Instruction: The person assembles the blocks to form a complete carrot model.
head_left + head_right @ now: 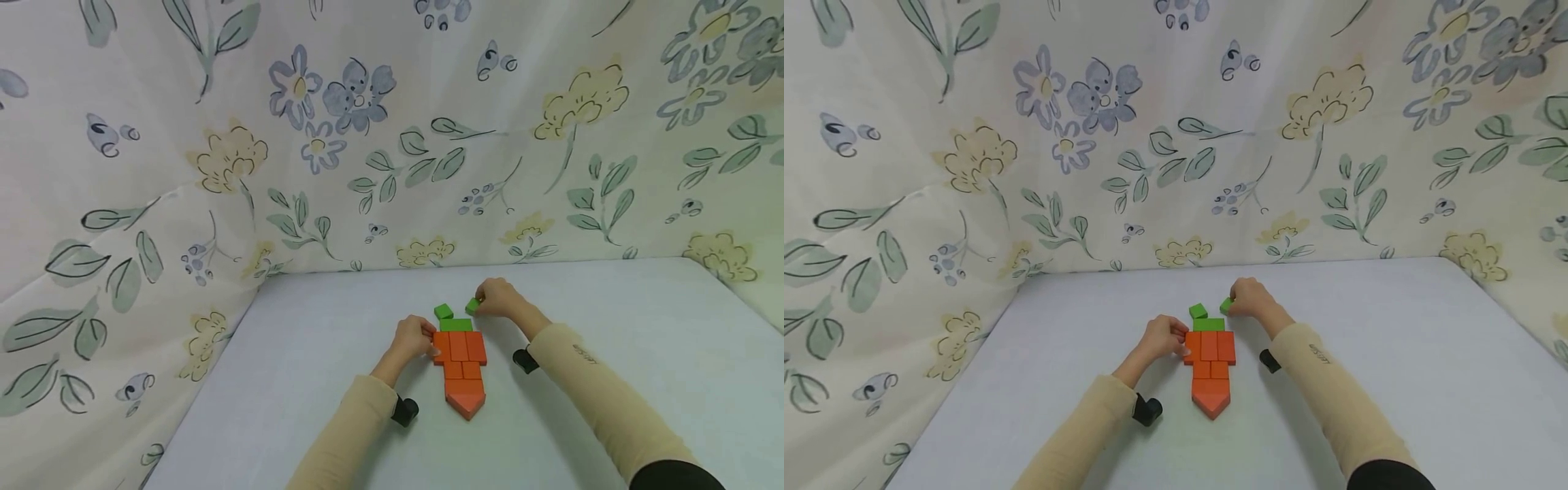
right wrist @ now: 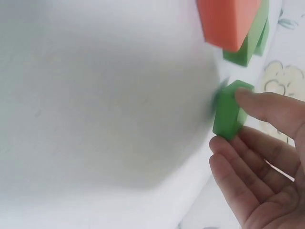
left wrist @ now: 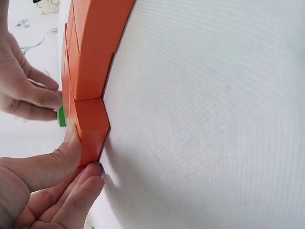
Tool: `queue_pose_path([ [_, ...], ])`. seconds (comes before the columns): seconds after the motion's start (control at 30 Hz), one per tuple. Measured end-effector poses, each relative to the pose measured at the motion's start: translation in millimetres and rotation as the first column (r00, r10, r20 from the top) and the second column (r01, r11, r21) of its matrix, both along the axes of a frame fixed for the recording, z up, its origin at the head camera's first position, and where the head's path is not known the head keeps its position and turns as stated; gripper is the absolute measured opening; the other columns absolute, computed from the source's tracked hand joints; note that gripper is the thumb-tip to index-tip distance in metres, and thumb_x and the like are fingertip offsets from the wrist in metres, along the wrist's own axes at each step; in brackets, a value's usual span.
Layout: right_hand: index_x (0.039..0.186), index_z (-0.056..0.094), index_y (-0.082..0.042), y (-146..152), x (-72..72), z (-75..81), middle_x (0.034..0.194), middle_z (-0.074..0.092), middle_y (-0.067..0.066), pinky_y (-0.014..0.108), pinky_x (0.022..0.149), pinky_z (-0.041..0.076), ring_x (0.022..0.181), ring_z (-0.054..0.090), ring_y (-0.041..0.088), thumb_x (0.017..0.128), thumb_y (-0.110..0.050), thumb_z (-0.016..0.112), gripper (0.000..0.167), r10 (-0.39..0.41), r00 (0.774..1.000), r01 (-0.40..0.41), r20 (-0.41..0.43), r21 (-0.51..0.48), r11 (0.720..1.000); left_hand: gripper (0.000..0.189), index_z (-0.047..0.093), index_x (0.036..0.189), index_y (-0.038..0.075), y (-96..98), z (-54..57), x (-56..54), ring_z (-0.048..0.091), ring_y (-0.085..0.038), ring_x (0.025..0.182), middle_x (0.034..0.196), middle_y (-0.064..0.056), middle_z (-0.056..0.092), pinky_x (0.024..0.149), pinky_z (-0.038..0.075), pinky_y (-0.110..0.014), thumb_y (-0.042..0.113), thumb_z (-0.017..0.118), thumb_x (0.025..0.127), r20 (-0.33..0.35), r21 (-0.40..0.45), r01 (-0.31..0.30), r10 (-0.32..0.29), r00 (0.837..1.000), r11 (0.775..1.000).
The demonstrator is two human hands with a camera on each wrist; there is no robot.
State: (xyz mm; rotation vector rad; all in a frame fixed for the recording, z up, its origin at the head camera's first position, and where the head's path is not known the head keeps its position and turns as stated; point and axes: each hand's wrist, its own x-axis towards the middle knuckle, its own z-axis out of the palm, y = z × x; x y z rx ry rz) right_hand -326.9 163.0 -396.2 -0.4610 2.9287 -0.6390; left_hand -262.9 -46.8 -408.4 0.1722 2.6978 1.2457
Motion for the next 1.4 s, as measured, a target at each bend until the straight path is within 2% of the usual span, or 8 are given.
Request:
queue_pose_path([
  [0.43, 0.103, 0.069, 0.011, -16.0, -2.7, 5.2, 0.096, 0.069, 0.019, 0.042, 0.08, 0.053, 0.086, 0.062, 0.028, 0.08, -0.007, 0.072, 0.029, 0.054, 0.995, -0.052, 0.079, -0.026, 0.998, 0.037, 0.07, 0.101, -0.004, 1.2, -3.7, -3.4, 0.061, -0.014, 0.078, 0.087, -0.007, 0.068, 0.071, 0.052, -0.025, -0.007, 0.085, 0.067, 0.004, -0.018, -0.005, 0.005, 1.0, 1.0],
  [0.6, 0.103, 0.071, 0.009, -16.5, -4.7, 0.7, 0.1, 0.069, 0.02, 0.041, 0.078, 0.054, 0.088, 0.063, 0.029, 0.084, -0.007, 0.069, 0.025, 0.037, 0.997, -0.035, 0.064, -0.028, 0.999, 0.037, 0.071, 0.1, -0.004, 0.9, -3.8, -3.8, 0.06, -0.014, 0.078, 0.086, -0.007, 0.068, 0.071, 0.052, -0.025, -0.007, 0.085, 0.067, -0.001, -0.022, -0.004, 0.004, 1.0, 1.0],
  [0.73, 0.101, 0.072, 0.008, -17.9, -5.2, -2.4, 0.097, 0.07, 0.017, 0.039, 0.076, 0.054, 0.085, 0.062, 0.026, 0.088, -0.005, 0.067, 0.019, 0.02, 0.999, -0.019, 0.046, -0.026, 0.999, 0.036, 0.071, 0.099, -0.003, 1.1, -4.1, -3.7, 0.059, -0.014, 0.076, 0.085, -0.006, 0.067, 0.071, 0.051, -0.025, -0.007, 0.085, 0.067, 0.003, -0.015, 0.001, -0.001, 1.0, 1.0],
  [0.93, 0.098, 0.072, 0.008, -19.1, -3.4, -2.8, 0.094, 0.07, 0.017, 0.039, 0.074, 0.053, 0.08, 0.06, 0.025, 0.087, -0.003, 0.068, 0.016, 0.012, 1.0, -0.012, 0.025, -0.036, 0.999, 0.035, 0.07, 0.1, -0.004, 2.3, -2.0, -3.1, 0.058, -0.012, 0.074, 0.085, -0.006, 0.067, 0.068, 0.051, -0.024, -0.007, 0.085, 0.067, 0.012, -0.016, -0.001, 0.001, 1.0, 1.0],
  [1.23, 0.101, 0.071, 0.008, -18.0, -3.7, -5.9, 0.098, 0.069, 0.018, 0.04, 0.076, 0.053, 0.082, 0.06, 0.025, 0.089, -0.004, 0.066, 0.018, -0.002, 0.999, 0.003, 0.036, -0.044, 0.999, 0.035, 0.07, 0.099, -0.004, 2.3, 0.6, -1.4, 0.057, -0.012, 0.073, 0.085, -0.008, 0.067, 0.067, 0.051, -0.024, -0.008, 0.084, 0.067, 0.008, -0.017, 0.005, -0.005, 1.0, 1.0],
  [1.4, 0.11, 0.068, 0.006, -18.6, -1.4, -4.0, 0.105, 0.067, 0.02, 0.042, 0.078, 0.052, 0.088, 0.061, 0.028, 0.091, -0.013, 0.066, 0.027, -0.021, 1.0, 0.021, 0.013, -0.031, 0.999, 0.035, 0.07, 0.1, -0.005, 1.5, 2.5, -1.3, 0.059, -0.015, 0.077, 0.088, -0.009, 0.068, 0.07, 0.052, -0.026, -0.007, 0.084, 0.069, 0.014, -0.037, 0.008, -0.008, 1.0, 0.999],
])
